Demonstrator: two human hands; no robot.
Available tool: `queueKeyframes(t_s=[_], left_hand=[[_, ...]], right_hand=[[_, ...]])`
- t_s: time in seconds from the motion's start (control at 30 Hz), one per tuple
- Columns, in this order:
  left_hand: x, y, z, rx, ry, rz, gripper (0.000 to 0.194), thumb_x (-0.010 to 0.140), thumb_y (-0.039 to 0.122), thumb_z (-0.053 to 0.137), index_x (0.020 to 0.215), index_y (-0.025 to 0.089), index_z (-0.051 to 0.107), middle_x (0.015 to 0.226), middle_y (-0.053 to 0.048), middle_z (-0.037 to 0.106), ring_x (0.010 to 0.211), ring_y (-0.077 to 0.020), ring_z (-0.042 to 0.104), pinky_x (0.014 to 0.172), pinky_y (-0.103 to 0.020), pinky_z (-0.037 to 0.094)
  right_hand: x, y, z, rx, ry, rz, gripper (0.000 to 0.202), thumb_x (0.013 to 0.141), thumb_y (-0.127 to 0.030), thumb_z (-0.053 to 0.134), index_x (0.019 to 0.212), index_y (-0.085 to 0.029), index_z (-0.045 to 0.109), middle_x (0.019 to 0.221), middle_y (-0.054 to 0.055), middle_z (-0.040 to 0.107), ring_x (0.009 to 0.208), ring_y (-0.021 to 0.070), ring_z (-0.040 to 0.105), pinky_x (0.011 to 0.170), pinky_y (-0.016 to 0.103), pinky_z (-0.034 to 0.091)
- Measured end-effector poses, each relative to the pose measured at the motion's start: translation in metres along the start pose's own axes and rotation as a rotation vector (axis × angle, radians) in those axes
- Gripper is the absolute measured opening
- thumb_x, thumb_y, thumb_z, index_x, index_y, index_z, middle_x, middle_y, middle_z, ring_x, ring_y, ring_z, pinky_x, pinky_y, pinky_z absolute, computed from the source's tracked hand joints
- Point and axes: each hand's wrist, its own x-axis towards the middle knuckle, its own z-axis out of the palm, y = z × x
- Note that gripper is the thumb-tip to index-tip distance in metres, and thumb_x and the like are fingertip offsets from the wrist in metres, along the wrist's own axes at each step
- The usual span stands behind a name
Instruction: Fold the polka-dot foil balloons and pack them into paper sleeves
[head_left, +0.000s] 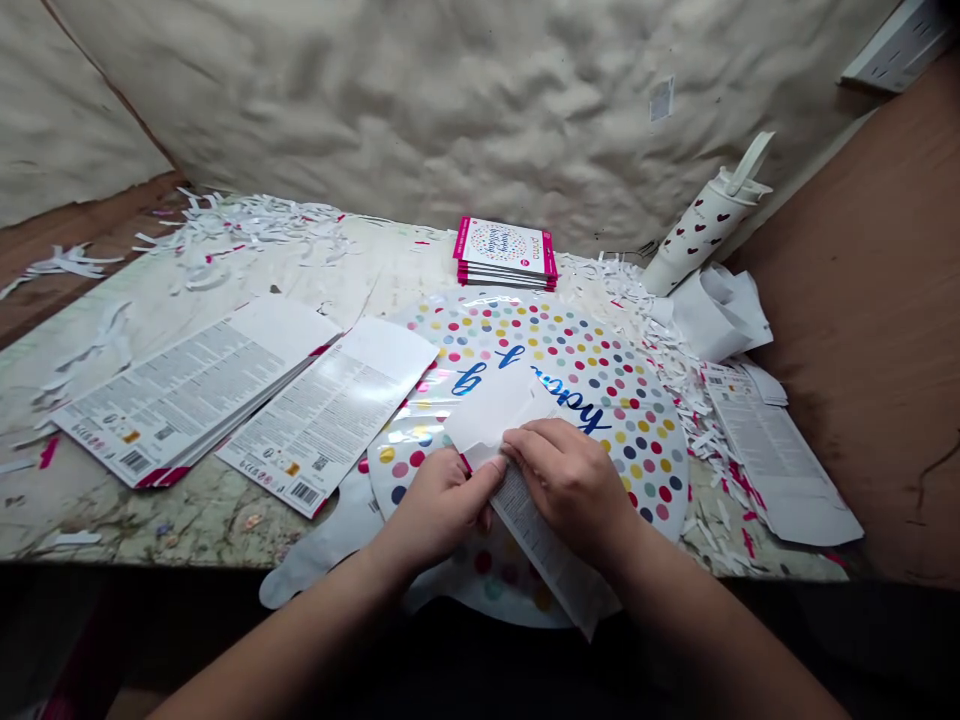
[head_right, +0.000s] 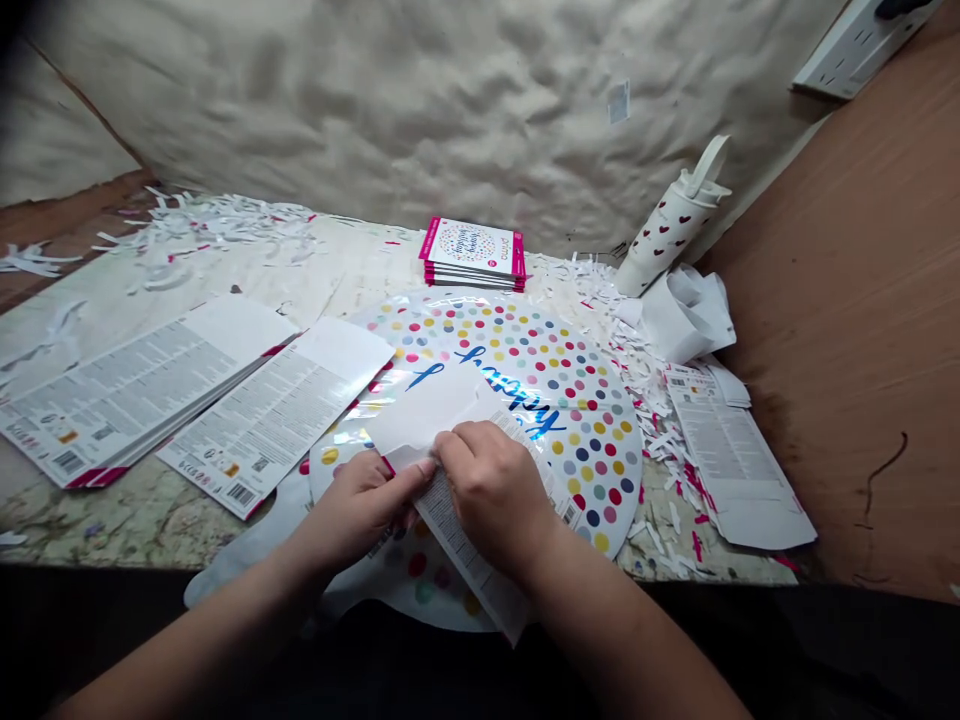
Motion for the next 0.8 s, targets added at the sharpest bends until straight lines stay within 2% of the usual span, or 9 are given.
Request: queueKeyframes(t_s=[0.23,0.4,0.47,0.57,0.6,0.63,0.7,0.77,0.8], left_hand=[[0.001,-0.008,0.002,-0.059,-0.056,-0.037,0.044,0.082,0.041,0.049,0.049,0.013,0.055,0.043,-0.001,0.054,0.040,-0.0094,0.047,0.042,-0.020,0.033],[0.001,-0.007,0.003,-0.046,-0.042,-0.066,0.044,0.081,0.039,0.051,0.047,0.012,0.056,0.041,-0.002,0.055,0.037,-0.0088,0.046,0.039,-0.019,0.033],[0.002,-0.009,0.001,-0.077,-0.014,-0.096,0.044,0.081,0.039,0.052,0.047,0.012,0.057,0.041,-0.002,0.056,0.036,-0.0089,0.047,0.039,-0.019,0.034],[0.005,-0.017,-0.003,-0.160,0.091,-0.117,0.043,0.080,0.040,0.054,0.047,0.012,0.058,0.042,-0.004,0.057,0.037,-0.0091,0.048,0.041,-0.020,0.037],[0.007,-0.019,-0.003,-0.209,0.129,-0.123,0.040,0.079,0.038,0.055,0.049,0.012,0.059,0.043,-0.004,0.058,0.038,-0.0091,0.049,0.042,-0.020,0.038],[0.007,-0.021,-0.002,-0.262,0.160,-0.131,0.036,0.079,0.036,0.056,0.053,0.011,0.061,0.046,-0.004,0.060,0.040,-0.0094,0.050,0.043,-0.020,0.040],[0.007,-0.021,0.004,-0.317,0.162,-0.131,0.032,0.080,0.035,0.055,0.060,0.010,0.063,0.054,-0.006,0.065,0.046,-0.0109,0.055,0.049,-0.021,0.045],[0.003,-0.019,0.007,-0.234,0.032,-0.055,0.031,0.081,0.036,0.055,0.070,0.009,0.066,0.065,-0.009,0.068,0.055,-0.0137,0.060,0.056,-0.023,0.049],[0.002,-0.017,0.005,-0.143,-0.025,0.023,0.028,0.080,0.036,0.056,0.079,0.010,0.067,0.072,-0.009,0.069,0.060,-0.0151,0.062,0.058,-0.025,0.051]], right_hand=[[0.003,0.001,-0.003,0.112,-0.069,0.091,0.017,0.086,-0.012,0.042,0.090,-0.016,0.059,0.083,0.007,0.063,0.078,0.0201,0.058,0.072,0.032,0.048],[-0.002,0.013,0.003,-0.162,0.027,0.038,0.021,0.082,-0.009,0.038,0.087,-0.018,0.057,0.085,0.009,0.062,0.082,0.0220,0.056,0.074,0.033,0.048],[-0.009,0.041,-0.009,-0.246,0.145,0.155,0.025,0.083,-0.008,0.035,0.091,-0.017,0.057,0.084,0.011,0.060,0.081,0.0239,0.056,0.074,0.038,0.047],[-0.028,0.086,-0.039,-0.417,0.335,0.515,0.024,0.084,-0.015,0.037,0.097,-0.015,0.058,0.088,0.015,0.059,0.086,0.0297,0.056,0.073,0.048,0.045],[-0.035,0.092,-0.047,-0.447,0.329,0.590,0.026,0.084,-0.020,0.041,0.104,-0.015,0.056,0.096,0.017,0.060,0.093,0.0325,0.055,0.076,0.051,0.044],[-0.040,0.091,-0.050,-0.424,0.291,0.583,0.033,0.083,-0.025,0.048,0.114,-0.015,0.053,0.106,0.019,0.058,0.101,0.0344,0.053,0.080,0.053,0.043],[-0.045,0.070,-0.044,-0.248,0.064,0.360,0.060,0.077,-0.032,0.058,0.132,-0.018,0.038,0.127,0.017,0.050,0.116,0.0340,0.046,0.089,0.052,0.042],[-0.044,0.039,-0.026,-0.112,-0.115,0.137,0.074,0.076,-0.029,0.059,0.141,-0.018,0.025,0.140,0.014,0.039,0.126,0.0326,0.038,0.097,0.051,0.039],[-0.041,0.027,-0.016,-0.113,-0.096,0.110,0.070,0.077,-0.022,0.054,0.141,-0.016,0.026,0.140,0.015,0.039,0.126,0.0322,0.038,0.097,0.051,0.038]])
